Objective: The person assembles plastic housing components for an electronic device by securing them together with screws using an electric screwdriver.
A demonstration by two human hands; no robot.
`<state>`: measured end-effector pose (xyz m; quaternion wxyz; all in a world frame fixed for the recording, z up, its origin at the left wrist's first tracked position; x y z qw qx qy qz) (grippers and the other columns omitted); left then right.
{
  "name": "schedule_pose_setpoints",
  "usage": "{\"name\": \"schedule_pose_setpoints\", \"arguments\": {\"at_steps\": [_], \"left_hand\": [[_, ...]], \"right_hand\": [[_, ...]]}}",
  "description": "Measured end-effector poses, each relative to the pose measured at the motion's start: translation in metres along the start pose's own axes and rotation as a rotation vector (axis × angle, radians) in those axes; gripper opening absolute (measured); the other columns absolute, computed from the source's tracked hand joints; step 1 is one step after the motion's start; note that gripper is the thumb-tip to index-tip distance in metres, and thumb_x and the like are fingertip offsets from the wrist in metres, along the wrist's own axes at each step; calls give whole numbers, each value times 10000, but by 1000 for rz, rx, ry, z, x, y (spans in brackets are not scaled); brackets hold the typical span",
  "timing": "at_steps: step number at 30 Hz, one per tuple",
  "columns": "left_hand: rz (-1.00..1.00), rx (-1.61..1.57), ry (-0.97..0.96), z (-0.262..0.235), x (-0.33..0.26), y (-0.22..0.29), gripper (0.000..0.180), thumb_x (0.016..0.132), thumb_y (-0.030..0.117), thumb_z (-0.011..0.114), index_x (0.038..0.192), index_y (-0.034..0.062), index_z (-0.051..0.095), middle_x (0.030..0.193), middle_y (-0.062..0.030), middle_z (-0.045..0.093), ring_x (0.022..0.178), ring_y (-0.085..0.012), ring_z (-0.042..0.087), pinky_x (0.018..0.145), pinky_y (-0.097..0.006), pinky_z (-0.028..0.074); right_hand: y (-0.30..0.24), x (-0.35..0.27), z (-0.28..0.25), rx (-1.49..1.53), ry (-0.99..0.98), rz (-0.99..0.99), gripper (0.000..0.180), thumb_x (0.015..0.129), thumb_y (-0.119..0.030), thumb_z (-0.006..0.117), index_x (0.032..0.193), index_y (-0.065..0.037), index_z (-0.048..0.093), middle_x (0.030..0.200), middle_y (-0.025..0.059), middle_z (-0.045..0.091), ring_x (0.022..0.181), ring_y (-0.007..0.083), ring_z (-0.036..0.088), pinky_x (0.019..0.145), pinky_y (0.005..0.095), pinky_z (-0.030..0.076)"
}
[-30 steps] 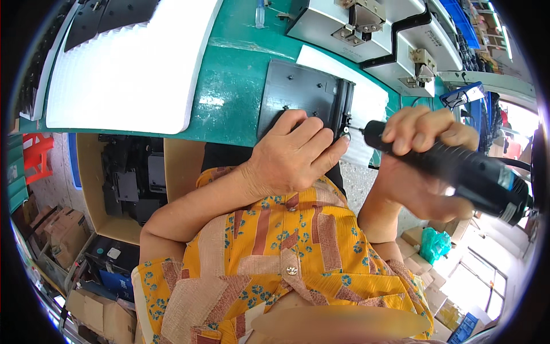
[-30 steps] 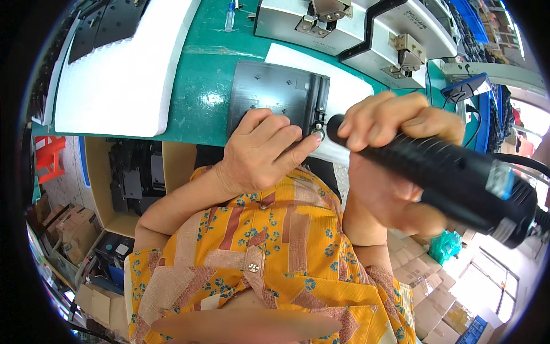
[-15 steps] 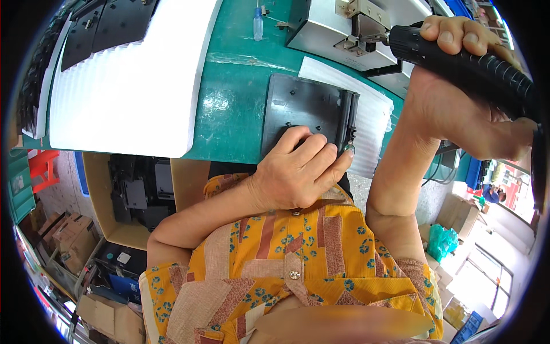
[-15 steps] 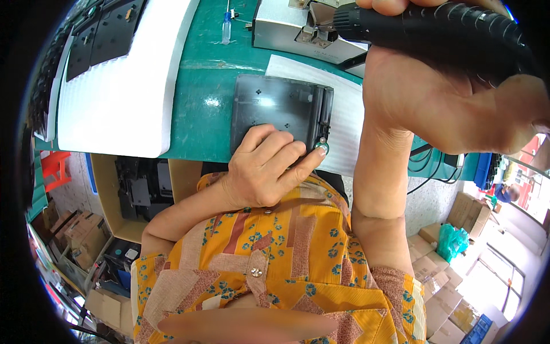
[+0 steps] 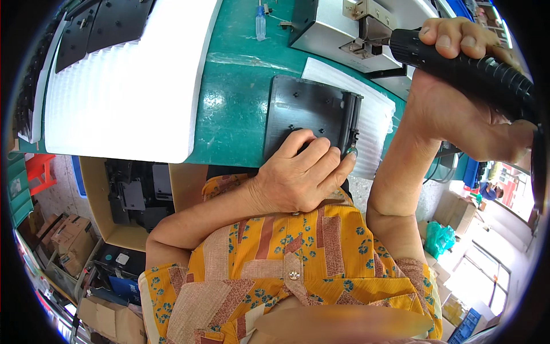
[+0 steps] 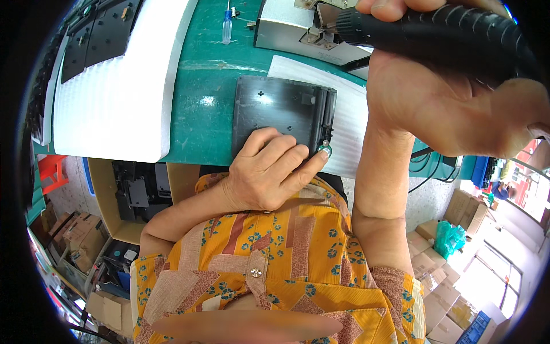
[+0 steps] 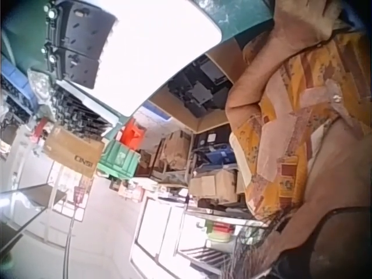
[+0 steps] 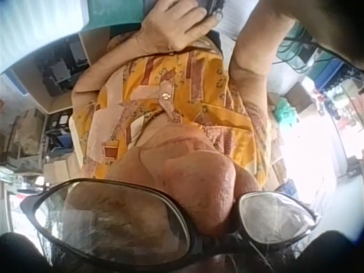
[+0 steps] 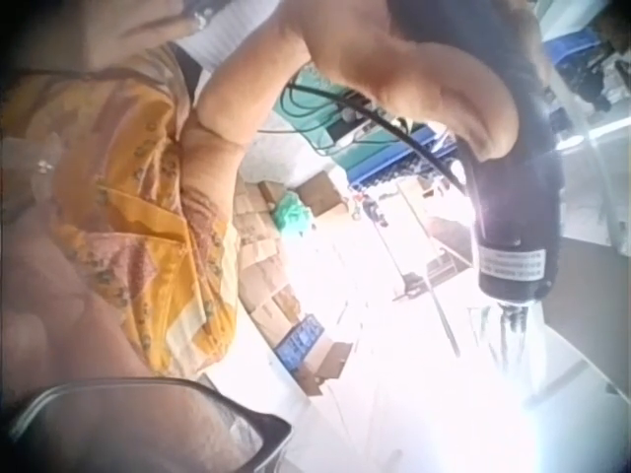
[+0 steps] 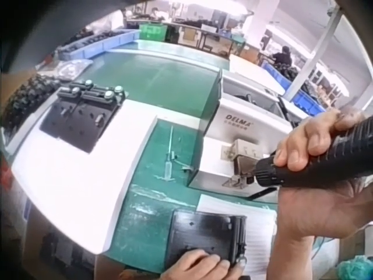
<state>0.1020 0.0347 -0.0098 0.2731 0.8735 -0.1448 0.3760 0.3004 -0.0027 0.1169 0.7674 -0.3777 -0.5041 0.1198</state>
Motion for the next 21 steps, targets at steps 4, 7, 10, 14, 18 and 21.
{"name": "schedule_pose_setpoints", "arguments": {"at_steps": [4, 7, 10, 14, 18, 21], "left_hand": [[-5, -14, -34, 2, 0, 2, 381, 750, 173, 652, 1099, 66, 763, 907, -49, 608, 852, -221, 610, 803, -395, 511], [-9, -28, -35, 3, 1, 3, 391, 754, 168, 649, 1119, 67, 746, 924, -46, 608, 850, -224, 614, 792, -398, 505], [-16, -52, -61, 5, 2, 2, 398, 755, 158, 649, 1133, 67, 734, 939, -45, 613, 851, -231, 621, 786, -398, 500], [-75, -124, -102, 7, 6, -8, 373, 725, 83, 694, 1096, 66, 729, 921, -43, 612, 840, -241, 607, 777, -386, 462], [-73, -186, -167, 13, 11, -18, 422, 685, 1, 707, 1102, 65, 714, 888, -27, 613, 833, -246, 593, 726, -395, 433], [-57, -227, -209, 19, 13, -27, 449, 689, -24, 711, 1127, 76, 702, 876, -19, 605, 833, -255, 585, 697, -398, 424]], "right_hand": [[-12, 3, -15, -18, -6, -3, 869, 737, -865, 580, 1126, -95, 677, 969, 90, 584, 831, 225, 573, 773, 420, 465], [-20, -7, -13, -32, -7, -5, 861, 739, -859, 580, 1124, -94, 676, 967, 87, 586, 827, 222, 574, 770, 416, 465], [-37, -21, -9, -54, 14, 5, 854, 740, -852, 581, 1122, -94, 674, 964, 84, 588, 823, 219, 575, 767, 413, 465], [-48, -62, -5, -78, 80, 64, 844, 742, -843, 581, 1120, -94, 672, 960, 80, 590, 818, 214, 577, 762, 408, 466], [-72, -100, -17, -87, 138, 128, 834, 744, -834, 582, 1117, -94, 670, 957, 76, 592, 813, 210, 579, 758, 404, 466], [-87, -119, -32, -91, 165, 154, 827, 746, -828, 583, 1115, -93, 669, 954, 73, 594, 809, 206, 580, 755, 400, 466]]}}
Point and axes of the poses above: each hand's wrist, its own x-axis towards the middle knuckle, its own z-axis out of the palm, y = z × x, the point moved 9 cm from there along x, towards the middle knuckle
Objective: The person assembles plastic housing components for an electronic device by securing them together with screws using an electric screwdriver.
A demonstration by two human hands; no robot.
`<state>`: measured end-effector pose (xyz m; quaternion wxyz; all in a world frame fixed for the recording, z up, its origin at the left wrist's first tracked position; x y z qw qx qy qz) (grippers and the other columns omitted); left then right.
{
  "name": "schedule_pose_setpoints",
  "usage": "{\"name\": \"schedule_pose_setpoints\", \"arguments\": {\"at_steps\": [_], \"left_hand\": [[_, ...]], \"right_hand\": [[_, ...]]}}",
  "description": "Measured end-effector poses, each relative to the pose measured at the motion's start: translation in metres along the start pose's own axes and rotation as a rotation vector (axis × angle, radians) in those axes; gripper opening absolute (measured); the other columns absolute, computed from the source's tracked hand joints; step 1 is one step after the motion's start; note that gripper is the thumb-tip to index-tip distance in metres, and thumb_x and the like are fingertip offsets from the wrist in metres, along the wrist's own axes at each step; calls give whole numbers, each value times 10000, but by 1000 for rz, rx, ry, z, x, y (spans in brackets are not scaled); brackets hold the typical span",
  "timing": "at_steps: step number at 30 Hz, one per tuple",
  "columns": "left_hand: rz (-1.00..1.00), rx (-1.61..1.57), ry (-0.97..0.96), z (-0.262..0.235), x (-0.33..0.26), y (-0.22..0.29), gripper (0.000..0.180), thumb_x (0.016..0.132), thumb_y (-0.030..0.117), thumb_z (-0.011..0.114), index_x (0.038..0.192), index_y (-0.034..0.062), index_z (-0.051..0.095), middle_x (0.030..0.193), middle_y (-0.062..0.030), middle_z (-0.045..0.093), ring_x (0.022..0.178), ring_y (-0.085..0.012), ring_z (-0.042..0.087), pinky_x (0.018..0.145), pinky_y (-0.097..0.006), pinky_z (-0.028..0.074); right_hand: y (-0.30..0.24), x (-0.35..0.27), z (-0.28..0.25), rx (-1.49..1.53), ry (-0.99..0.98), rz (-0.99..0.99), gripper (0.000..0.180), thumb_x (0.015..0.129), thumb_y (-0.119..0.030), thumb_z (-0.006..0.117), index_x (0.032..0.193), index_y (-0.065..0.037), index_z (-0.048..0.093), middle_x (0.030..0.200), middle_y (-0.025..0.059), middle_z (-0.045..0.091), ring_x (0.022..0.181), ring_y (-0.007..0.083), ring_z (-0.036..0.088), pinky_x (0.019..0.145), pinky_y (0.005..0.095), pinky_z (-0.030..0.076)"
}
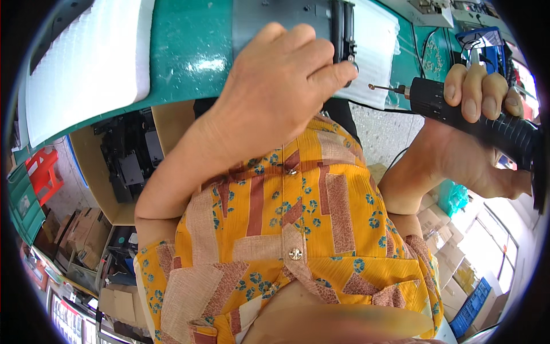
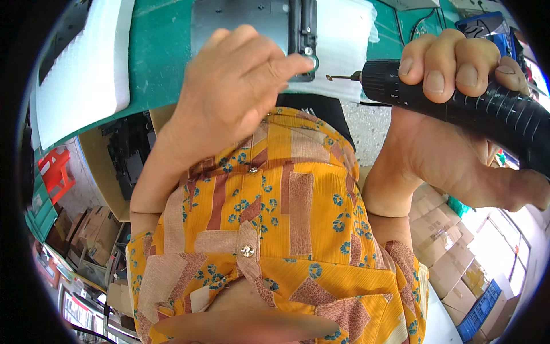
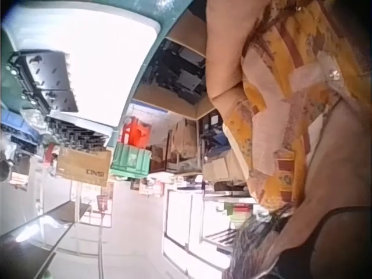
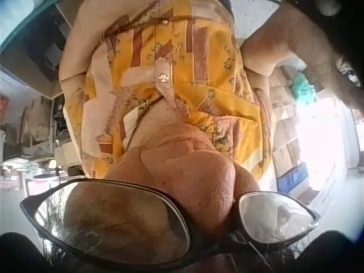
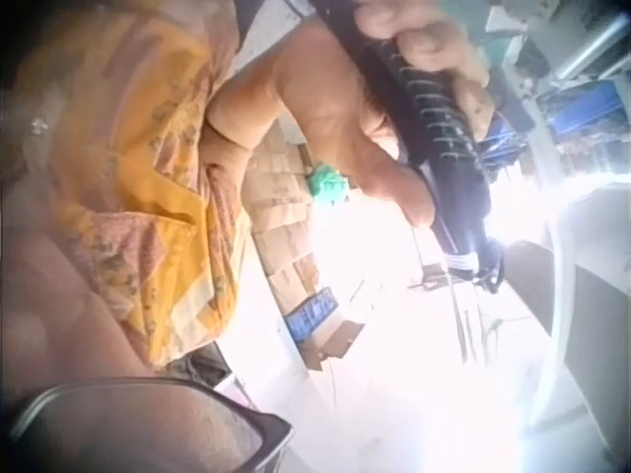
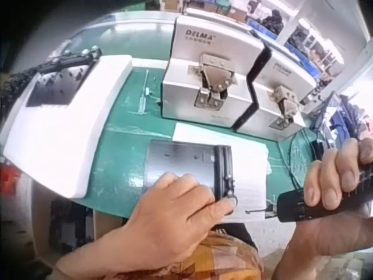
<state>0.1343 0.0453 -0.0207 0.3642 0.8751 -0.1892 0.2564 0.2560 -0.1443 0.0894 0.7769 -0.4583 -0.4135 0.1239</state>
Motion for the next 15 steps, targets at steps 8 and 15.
{"name": "schedule_pose_setpoints", "arguments": {"at_steps": [8, 15], "left_hand": [[496, 188, 376, 2, -5, 6, 338, 807, 42, 710, 1142, 91, 706, 829, -46, 544, 796, -258, 532, 672, -384, 376], [-165, -108, -67, 3, 2, -23, 329, 797, 39, 722, 1120, 100, 703, 829, -48, 541, 802, -256, 530, 683, -376, 373]], "right_hand": [[41, -7, 33, 19, 4, 20, 807, 750, -810, 584, 1111, -93, 665, 947, 65, 599, 799, 198, 584, 747, 391, 466], [58, -8, 45, 36, -38, 50, 821, 726, -821, 616, 1113, -99, 661, 944, 53, 594, 801, 191, 577, 751, 387, 456]]}}
Point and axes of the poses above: each hand's wrist, its own x-axis towards the middle knuckle, its own z-axis out of the palm, y = z × x, the point moved 9 cm from there along x, towards the middle knuckle
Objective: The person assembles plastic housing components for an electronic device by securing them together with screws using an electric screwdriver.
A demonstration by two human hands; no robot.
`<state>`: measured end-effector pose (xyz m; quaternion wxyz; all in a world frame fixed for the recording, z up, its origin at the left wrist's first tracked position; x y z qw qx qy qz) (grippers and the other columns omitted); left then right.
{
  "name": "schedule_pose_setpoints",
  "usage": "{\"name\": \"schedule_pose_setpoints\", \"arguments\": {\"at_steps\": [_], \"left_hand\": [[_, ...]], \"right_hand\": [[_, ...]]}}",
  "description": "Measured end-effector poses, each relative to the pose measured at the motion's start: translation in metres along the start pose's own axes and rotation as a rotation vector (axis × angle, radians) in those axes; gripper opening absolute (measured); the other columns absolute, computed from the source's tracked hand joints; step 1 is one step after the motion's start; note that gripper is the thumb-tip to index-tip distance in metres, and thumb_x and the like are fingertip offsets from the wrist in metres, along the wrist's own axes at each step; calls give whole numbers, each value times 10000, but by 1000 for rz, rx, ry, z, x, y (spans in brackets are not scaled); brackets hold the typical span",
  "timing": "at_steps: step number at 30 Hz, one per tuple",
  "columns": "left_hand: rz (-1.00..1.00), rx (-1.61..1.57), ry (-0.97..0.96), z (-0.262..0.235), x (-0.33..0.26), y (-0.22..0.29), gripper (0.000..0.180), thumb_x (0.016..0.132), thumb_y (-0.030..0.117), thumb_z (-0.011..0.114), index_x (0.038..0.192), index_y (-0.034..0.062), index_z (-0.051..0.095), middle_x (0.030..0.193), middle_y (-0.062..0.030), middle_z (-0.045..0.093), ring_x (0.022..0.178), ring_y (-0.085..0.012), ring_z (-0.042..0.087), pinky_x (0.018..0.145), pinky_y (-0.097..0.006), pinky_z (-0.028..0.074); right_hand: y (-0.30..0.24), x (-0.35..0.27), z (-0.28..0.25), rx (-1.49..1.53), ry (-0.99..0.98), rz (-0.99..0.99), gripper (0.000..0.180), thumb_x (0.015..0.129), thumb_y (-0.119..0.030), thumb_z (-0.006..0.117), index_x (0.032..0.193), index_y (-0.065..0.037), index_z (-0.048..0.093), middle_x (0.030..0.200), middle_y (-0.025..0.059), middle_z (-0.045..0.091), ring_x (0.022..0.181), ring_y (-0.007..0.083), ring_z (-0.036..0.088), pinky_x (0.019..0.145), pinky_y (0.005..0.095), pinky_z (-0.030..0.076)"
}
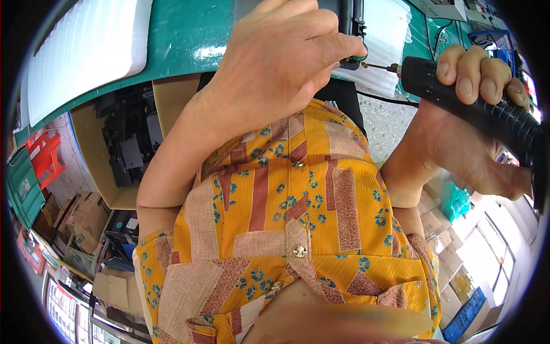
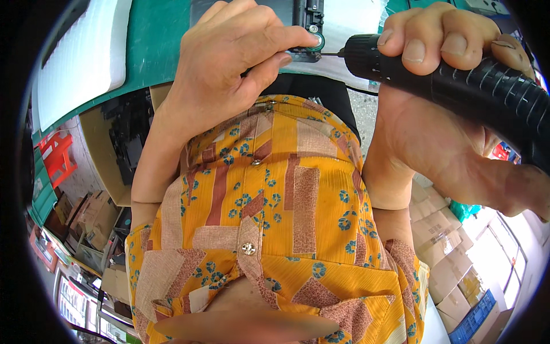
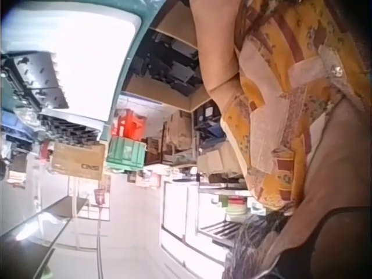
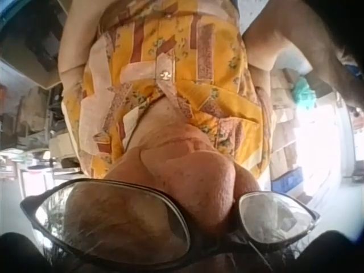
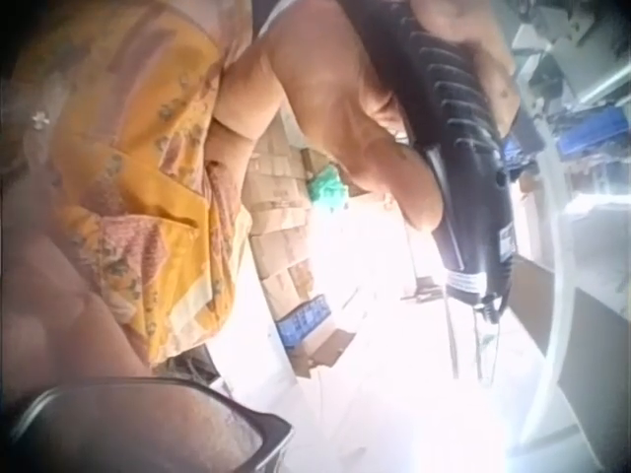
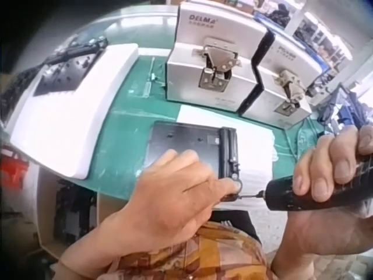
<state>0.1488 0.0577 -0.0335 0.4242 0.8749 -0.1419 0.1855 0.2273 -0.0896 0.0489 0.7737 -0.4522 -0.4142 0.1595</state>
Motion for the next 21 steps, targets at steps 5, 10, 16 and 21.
{"name": "schedule_pose_setpoints", "arguments": {"at_steps": [5, 10, 16, 21], "left_hand": [[19, -21, 20, -8, 6, 13, 345, 780, 31, 733, 1115, 104, 698, 830, -47, 542, 808, -258, 531, 687, -374, 375], [545, 364, 372, 4, -10, 23, 363, 758, 44, 758, 1112, 98, 699, 855, -57, 554, 830, -259, 545, 702, -373, 388], [80, 28, 301, -15, -12, 20, 308, 753, 62, 793, 1052, 82, 721, 868, -45, 624, 808, -232, 605, 672, -344, 445], [-309, -406, 246, 15, -38, 8, 189, 835, 3, 813, 1005, -3, 729, 792, -44, 697, 642, -25, 612, 519, -196, 466]], "right_hand": [[-3, 6, 4, -14, -39, 23, 839, 701, -834, 647, 1117, -105, 657, 943, 42, 588, 805, 185, 570, 757, 383, 445], [-3, 8, 12, -22, -83, 43, 860, 676, -847, 679, 1120, -111, 654, 942, 32, 582, 809, 180, 562, 763, 379, 435], [-6, 6, 17, -32, -118, 55, 882, 651, -860, 710, 1124, -118, 650, 940, 21, 576, 813, 174, 555, 768, 376, 424], [-11, -5, -2, -24, 65, 24, 846, 645, -802, 763, 1093, -96, 634, 929, 9, 567, 799, 159, 539, 747, 347, 396]]}}
Point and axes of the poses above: each hand's wrist, its own x-axis towards the middle knuckle, its own z-axis out of the palm, y = z × x, the point moved 9 cm from there along x, towards the middle knuckle
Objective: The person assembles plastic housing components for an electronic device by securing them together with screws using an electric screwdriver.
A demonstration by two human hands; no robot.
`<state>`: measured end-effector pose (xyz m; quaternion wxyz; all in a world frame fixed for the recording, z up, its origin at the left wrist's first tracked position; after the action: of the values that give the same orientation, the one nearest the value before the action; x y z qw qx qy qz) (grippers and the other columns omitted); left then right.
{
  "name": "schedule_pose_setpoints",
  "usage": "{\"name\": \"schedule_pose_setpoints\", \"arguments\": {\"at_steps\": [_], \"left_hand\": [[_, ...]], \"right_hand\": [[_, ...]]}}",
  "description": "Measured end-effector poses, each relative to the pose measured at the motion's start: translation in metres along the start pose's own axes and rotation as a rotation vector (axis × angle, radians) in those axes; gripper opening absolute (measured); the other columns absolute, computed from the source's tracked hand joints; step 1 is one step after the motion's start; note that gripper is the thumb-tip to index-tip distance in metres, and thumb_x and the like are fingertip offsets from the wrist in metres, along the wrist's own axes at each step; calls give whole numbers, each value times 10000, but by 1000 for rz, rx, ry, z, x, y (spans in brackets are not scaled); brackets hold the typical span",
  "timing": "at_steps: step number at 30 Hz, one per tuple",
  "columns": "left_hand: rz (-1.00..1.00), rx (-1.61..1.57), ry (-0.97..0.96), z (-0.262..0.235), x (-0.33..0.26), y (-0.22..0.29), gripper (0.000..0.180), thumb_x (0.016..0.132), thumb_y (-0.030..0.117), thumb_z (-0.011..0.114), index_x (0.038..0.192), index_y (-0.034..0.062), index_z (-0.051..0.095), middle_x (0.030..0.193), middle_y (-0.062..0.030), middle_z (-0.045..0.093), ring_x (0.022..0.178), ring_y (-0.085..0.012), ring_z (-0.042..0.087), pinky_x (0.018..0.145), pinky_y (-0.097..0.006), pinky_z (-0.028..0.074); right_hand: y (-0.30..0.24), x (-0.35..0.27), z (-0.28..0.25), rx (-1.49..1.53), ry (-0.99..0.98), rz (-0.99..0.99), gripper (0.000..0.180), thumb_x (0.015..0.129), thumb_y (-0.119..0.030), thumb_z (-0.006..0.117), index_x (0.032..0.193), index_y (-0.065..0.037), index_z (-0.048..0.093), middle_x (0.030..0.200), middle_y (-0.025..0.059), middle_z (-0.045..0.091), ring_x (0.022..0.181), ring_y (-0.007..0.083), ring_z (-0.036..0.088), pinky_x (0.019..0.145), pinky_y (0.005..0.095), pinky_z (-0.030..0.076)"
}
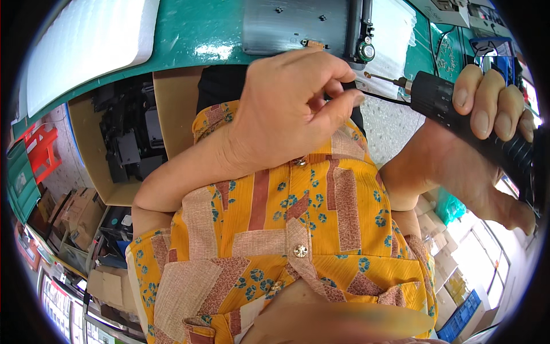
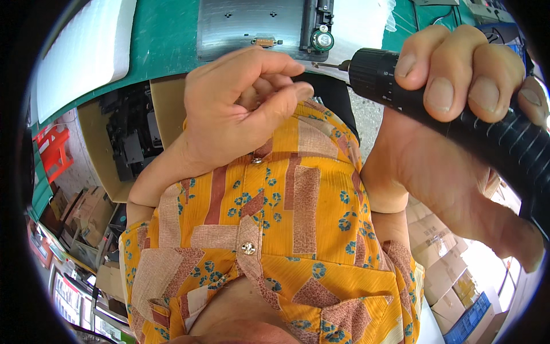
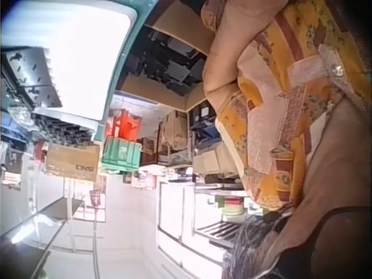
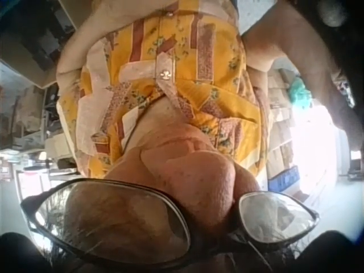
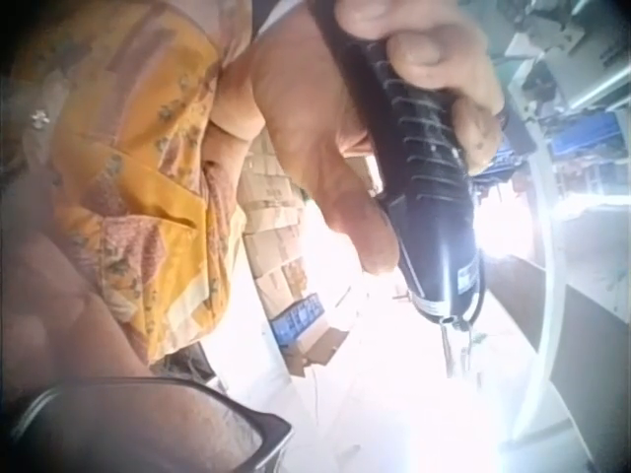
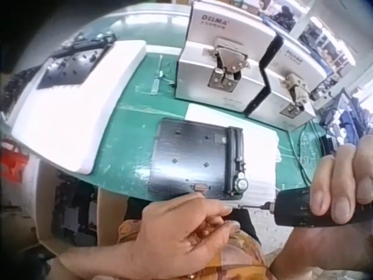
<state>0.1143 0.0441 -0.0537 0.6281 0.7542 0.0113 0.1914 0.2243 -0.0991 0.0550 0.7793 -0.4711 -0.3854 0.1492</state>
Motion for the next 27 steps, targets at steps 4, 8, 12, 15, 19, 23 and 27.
{"name": "schedule_pose_setpoints", "arguments": {"at_steps": [4, 8, 12, 15, 19, 23, 27], "left_hand": [[-331, -484, 10, 16, -10, -25, 200, 907, 29, 768, 1089, -37, 715, 865, -60, 734, 639, -27, 621, 501, -176, 452], [-487, -631, -97, 21, -10, -31, 227, 957, 62, 728, 1155, -45, 694, 938, -100, 758, 673, -34, 646, 485, -156, 421], [-447, -714, -100, 27, -12, -33, 213, 970, 99, 724, 1139, -27, 702, 955, -118, 767, 669, -25, 642, 474, -144, 405], [-461, -786, -98, 30, -15, -36, 194, 976, 109, 718, 1131, -8, 711, 956, -120, 769, 666, -21, 641, 468, -138, 396], [-516, -851, -150, 33, -17, -43, 184, 979, 99, 710, 1139, 8, 716, 966, -124, 772, 690, -21, 655, 470, -136, 408], [-530, -912, -127, 35, -20, -47, 191, 989, 83, 692, 1164, 13, 720, 986, -135, 774, 722, -29, 674, 515, -131, 455], [-535, -932, -153, 38, -15, -43, 201, 999, 84, 679, 1177, 3, 720, 999, -144, 773, 741, -38, 684, 555, -129, 480]], "right_hand": [[-2, -6, 25, 20, -5, -135, 842, 646, -778, 782, 1106, -89, 630, 942, 9, 570, 805, 160, 547, 744, 345, 395], [-2, -8, 31, 31, -21, -106, 846, 654, -760, 797, 1133, -84, 624, 971, 6, 566, 814, 155, 541, 753, 338, 391], [0, -6, 25, 46, -110, 56, 849, 664, -758, 796, 1149, -83, 622, 983, 2, 564, 824, 149, 538, 760, 336, 390], [1, -4, 24, 66, -124, 58, 850, 664, -761, 794, 1149, -84, 621, 981, 2, 564, 822, 147, 538, 758, 335, 390], [3, -6, 24, 81, -107, 48, 851, 664, -765, 792, 1149, -87, 621, 978, 1, 564, 817, 145, 539, 754, 335, 392], [9, -6, 23, 96, -114, 59, 851, 663, -769, 789, 1148, -90, 620, 974, 1, 566, 814, 144, 542, 752, 334, 396], [2, -2, 22, 45, -110, 79, 848, 660, -776, 783, 1140, -97, 620, 967, 3, 573, 811, 144, 554, 750, 332, 410]]}}
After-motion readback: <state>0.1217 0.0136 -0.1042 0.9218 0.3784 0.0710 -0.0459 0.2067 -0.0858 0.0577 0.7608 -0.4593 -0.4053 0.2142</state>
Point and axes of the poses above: each hand's wrist, its own x-axis towards the middle knuckle, its own z-axis out of the palm, y = z × x, the point moved 9 cm from there along x, towards the middle knuckle
